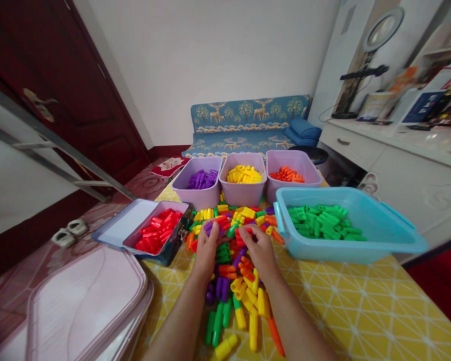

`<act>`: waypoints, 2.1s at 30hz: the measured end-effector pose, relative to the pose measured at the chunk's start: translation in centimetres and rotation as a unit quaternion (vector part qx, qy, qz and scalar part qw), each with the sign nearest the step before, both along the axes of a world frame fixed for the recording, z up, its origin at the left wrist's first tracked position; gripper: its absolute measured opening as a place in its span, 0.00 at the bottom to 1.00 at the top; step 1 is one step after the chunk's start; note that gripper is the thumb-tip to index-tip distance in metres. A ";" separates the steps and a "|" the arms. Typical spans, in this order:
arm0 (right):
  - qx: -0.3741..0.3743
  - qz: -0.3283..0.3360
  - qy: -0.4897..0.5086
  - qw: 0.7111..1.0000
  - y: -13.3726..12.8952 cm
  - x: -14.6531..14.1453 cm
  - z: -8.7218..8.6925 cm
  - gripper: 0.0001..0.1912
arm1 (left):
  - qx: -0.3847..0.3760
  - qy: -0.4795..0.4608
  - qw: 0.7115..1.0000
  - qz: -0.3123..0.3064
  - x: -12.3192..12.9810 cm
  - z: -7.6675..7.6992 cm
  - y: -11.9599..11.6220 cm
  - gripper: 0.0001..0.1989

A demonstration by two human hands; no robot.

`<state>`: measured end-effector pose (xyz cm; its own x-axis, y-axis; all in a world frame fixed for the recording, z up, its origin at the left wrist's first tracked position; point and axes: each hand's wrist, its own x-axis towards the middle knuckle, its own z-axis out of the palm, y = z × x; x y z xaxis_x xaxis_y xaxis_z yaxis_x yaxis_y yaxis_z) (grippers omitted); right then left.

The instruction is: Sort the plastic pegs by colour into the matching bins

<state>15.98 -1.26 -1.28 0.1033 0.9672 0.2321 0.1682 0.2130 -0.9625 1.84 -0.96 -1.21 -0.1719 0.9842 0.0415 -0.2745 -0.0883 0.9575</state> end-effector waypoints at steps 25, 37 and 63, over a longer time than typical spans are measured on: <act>-0.006 -0.062 0.030 0.998 -1.0 0.1 0.5 0.19 | 0.127 0.233 0.963 0.049 -0.7 1.1 -0.8 0.15; -0.024 0.078 0.026 0.996 -1.0 -0.6 0.7 0.15 | 0.137 0.230 0.963 -0.023 -0.1 1.3 -1.2 0.17; 0.041 -0.040 0.060 0.997 -0.4 0.0 -0.1 0.19 | 0.080 0.150 0.982 0.081 -0.5 0.3 -0.3 0.15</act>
